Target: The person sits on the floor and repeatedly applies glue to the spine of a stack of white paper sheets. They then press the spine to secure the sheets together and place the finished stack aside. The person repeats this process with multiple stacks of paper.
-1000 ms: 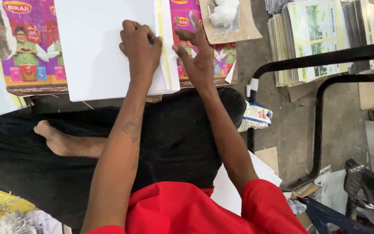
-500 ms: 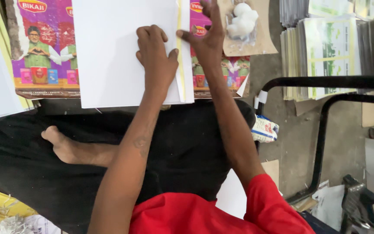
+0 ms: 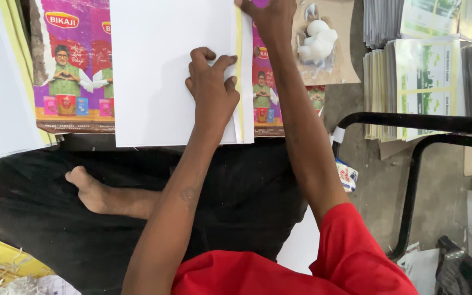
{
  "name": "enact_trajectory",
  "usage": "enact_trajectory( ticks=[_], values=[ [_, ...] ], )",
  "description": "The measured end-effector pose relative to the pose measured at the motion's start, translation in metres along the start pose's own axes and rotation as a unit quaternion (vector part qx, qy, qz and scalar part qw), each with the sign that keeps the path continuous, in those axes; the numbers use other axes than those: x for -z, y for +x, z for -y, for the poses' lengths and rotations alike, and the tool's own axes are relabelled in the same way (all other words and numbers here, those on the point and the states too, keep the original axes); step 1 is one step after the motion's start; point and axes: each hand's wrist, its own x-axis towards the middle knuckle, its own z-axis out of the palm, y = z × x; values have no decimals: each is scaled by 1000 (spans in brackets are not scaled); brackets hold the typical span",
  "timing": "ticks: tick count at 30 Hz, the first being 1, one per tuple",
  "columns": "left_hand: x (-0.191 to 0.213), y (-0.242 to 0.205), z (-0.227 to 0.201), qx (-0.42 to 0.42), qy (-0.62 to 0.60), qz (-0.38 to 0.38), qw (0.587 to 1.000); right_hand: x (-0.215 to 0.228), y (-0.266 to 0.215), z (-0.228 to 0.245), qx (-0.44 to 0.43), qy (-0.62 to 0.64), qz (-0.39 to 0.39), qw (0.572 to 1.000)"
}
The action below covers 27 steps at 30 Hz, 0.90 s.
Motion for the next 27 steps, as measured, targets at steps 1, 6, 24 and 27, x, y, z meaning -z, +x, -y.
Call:
enact_trajectory(
  ticks=[1, 6, 24, 27],
  values=[
    [-1, 1, 0, 2, 2, 1, 1000, 10, -8, 10, 47, -22, -34, 998],
    [-2, 1, -1, 7, 11, -2, 1000, 74, -75, 70, 29, 19, 48, 998],
    [-10, 0, 7, 2, 10, -30, 1000, 167, -225, 174, 9, 28, 30, 999],
    [-17, 2, 14, -5, 26, -31, 999, 171, -229, 177, 48, -18, 30, 998]
  ],
)
